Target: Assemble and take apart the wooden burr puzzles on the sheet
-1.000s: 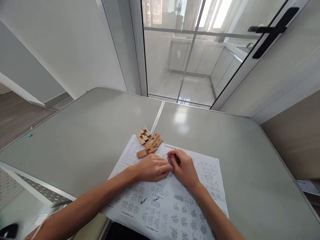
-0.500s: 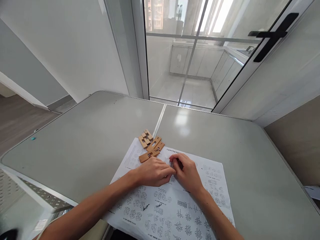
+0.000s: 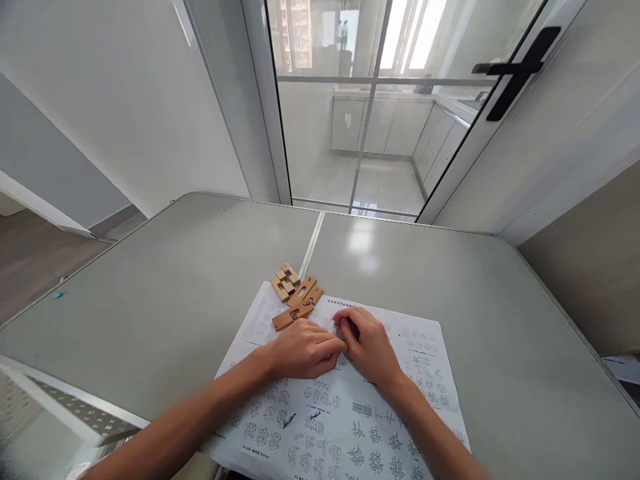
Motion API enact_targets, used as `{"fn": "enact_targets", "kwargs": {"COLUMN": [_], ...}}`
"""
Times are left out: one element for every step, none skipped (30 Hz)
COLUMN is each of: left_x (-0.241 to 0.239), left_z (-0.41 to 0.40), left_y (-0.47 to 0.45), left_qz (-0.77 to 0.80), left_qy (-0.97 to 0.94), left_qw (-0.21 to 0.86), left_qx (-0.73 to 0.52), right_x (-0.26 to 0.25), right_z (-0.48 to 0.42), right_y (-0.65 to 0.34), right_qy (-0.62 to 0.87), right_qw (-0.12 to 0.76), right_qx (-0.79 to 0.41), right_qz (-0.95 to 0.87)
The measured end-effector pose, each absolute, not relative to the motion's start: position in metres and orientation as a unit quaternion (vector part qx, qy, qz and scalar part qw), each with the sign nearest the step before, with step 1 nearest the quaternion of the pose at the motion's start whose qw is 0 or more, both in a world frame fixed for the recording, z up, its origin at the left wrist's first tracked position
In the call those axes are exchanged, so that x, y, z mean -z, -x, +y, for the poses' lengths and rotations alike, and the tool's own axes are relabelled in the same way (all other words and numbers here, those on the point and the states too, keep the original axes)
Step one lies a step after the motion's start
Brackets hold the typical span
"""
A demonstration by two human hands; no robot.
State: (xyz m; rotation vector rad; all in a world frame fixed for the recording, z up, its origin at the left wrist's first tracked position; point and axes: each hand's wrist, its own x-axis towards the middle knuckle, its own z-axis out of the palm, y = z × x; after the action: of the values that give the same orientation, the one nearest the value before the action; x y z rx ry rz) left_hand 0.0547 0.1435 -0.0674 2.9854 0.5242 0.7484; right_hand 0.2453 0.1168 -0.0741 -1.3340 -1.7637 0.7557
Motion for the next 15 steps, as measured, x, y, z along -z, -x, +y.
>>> {"fn": "enact_targets", "kwargs": {"left_x": [0.067, 0.067, 0.066, 0.066, 0.065, 0.064, 0.063, 0.062, 0.061, 0.06, 0.059, 0.058, 0.058, 0.057, 0.056], "left_z": [0.143, 0.143, 0.143, 0.143, 0.143, 0.143, 0.143, 0.143, 0.143, 0.143, 0.142, 0.142, 0.141, 0.141, 0.141], "left_y": [-0.055, -0.055, -0.055, -0.055, -0.054, -0.054, -0.054, -0.054, -0.054, -0.053, -0.053, -0.053, -0.053, -0.052, -0.052], "left_qz": [0.168, 0.167, 0.167, 0.167, 0.168, 0.17, 0.171, 0.17, 0.167, 0.162, 0.156, 0.152, 0.15, 0.153, 0.16], "left_qy": [-0.955, -0.954, -0.953, -0.951, -0.948, -0.945, -0.942, -0.94, -0.939, -0.939, -0.94, -0.941, -0.941, -0.939, -0.935], "left_qw": [0.009, 0.008, 0.008, 0.007, 0.006, 0.005, 0.006, 0.007, 0.01, 0.012, 0.014, 0.013, 0.009, 0.003, -0.003], "left_qx": [-0.244, -0.249, -0.255, -0.262, -0.27, -0.28, -0.288, -0.296, -0.302, -0.304, -0.304, -0.302, -0.302, -0.307, -0.317], "right_x": [0.074, 0.073, 0.073, 0.073, 0.073, 0.073, 0.073, 0.072, 0.072, 0.072, 0.072, 0.071, 0.071, 0.071, 0.07], "right_z": [0.117, 0.117, 0.117, 0.117, 0.117, 0.117, 0.117, 0.117, 0.117, 0.117, 0.117, 0.117, 0.117, 0.117, 0.117], "right_y": [-0.245, -0.245, -0.245, -0.245, -0.245, -0.245, -0.244, -0.244, -0.244, -0.244, -0.244, -0.244, -0.243, -0.243, -0.243], "right_qy": [0.524, 0.523, 0.522, 0.522, 0.522, 0.522, 0.523, 0.523, 0.522, 0.521, 0.52, 0.518, 0.517, 0.517, 0.516], "right_qw": [0.392, 0.392, 0.393, 0.393, 0.394, 0.394, 0.395, 0.396, 0.397, 0.398, 0.399, 0.4, 0.401, 0.402, 0.404], "right_qx": [-0.297, -0.297, -0.297, -0.296, -0.297, -0.297, -0.297, -0.296, -0.296, -0.294, -0.293, -0.291, -0.289, -0.289, -0.288], "right_qz": [-0.695, -0.696, -0.697, -0.696, -0.696, -0.695, -0.695, -0.694, -0.695, -0.696, -0.697, -0.698, -0.698, -0.699, -0.698]}}
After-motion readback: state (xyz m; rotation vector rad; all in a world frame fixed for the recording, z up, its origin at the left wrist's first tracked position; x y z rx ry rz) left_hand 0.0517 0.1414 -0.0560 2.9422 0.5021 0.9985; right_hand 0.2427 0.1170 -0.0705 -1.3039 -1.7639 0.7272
